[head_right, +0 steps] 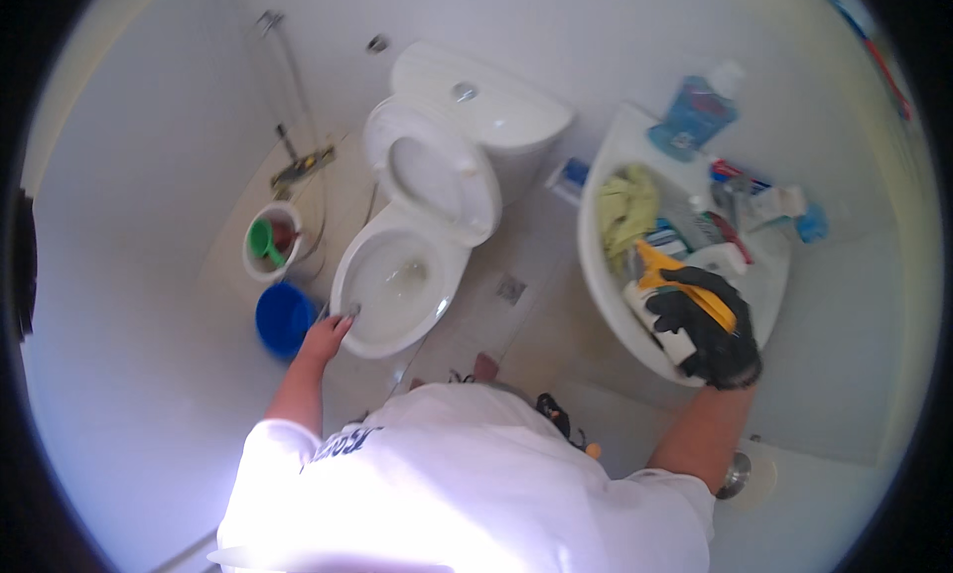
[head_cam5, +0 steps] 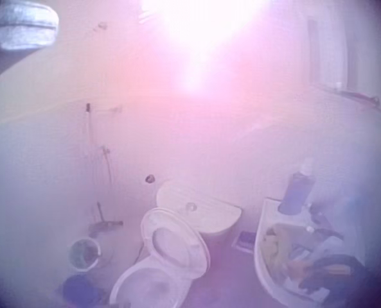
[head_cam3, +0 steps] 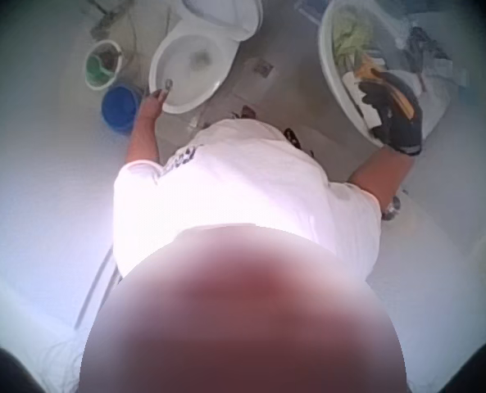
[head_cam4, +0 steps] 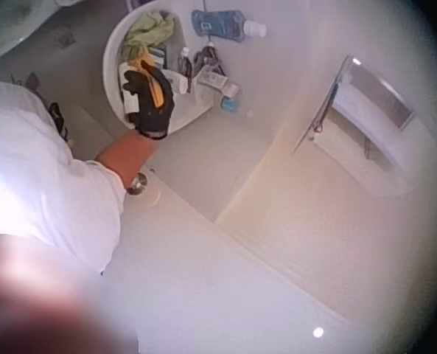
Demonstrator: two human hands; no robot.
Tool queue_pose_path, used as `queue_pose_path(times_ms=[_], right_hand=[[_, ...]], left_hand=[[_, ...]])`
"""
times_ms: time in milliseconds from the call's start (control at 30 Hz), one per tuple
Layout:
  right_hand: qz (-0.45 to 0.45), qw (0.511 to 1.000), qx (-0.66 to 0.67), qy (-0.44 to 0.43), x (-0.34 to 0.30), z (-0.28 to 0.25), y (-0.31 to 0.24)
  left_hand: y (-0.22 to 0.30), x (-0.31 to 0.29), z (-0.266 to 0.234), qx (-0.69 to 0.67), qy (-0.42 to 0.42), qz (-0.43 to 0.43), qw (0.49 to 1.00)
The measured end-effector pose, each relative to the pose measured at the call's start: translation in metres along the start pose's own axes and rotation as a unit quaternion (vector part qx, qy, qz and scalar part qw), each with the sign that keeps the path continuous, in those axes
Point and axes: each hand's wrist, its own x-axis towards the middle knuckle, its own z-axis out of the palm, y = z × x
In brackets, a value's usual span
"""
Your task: The person cleans a white toilet in a bathroom using a yellow cloth, a handheld bidet sprayer, and a yellow toilet brush. They wipe the toilet seat and rim, rinse the bowl with the sprayer, and scrub the interior with the brush.
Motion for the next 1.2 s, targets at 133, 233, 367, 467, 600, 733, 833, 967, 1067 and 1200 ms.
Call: queue_pose_path(times_ms=[133, 233, 367, 467, 600, 733, 833, 967, 1067, 1200], right_hand=[[0.171, 0.98, 0.1, -0.015, 0.009, 0.048, -0.014], [0.205, 0.966, 0.052, -0.146, 0.029, 0.113, -0.007], [0.279, 0.904, 0.129, -0.298, 0.062, 0.184, 0.061], [0.392, 0.843, 0.137, -0.343, 0.088, 0.227, 0.121], [0.369, 0.826, -0.106, -0.412, 0.138, 0.288, 0.189], [0.279, 0.741, -0.398, -0.464, 0.194, 0.327, 0.271], [0.144, 0.607, -0.549, -0.557, 0.233, 0.353, 0.308], [0.346, 0.479, -0.56, -0.581, 0.274, 0.388, 0.356], [0.156, 0.363, -0.579, -0.713, 0.291, 0.387, 0.394], [0.268, 0.381, -0.578, -0.67, 0.294, 0.405, 0.414]], left_hand=[[-0.007, 0.012, 0.001, -0.031, -0.022, 0.009, 0.999], [-0.03, -0.001, 0.002, -0.049, -0.05, -0.01, 0.997], [-0.054, -0.02, 0.007, -0.076, -0.068, 0.009, 0.995], [-0.073, -0.026, 0.019, -0.078, -0.057, 0.034, 0.995], [-0.087, -0.028, 0.028, -0.086, -0.098, 0.026, 0.991], [-0.098, -0.02, 0.048, -0.082, -0.11, 0.007, 0.991], [-0.097, -0.015, 0.056, -0.099, -0.116, -0.007, 0.988], [-0.1, -0.006, 0.082, -0.106, -0.089, -0.001, 0.99], [-0.099, 0.0, 0.097, -0.113, -0.071, -0.006, 0.991], [-0.1, 0.013, 0.112, -0.133, -0.042, 0.007, 0.99]])
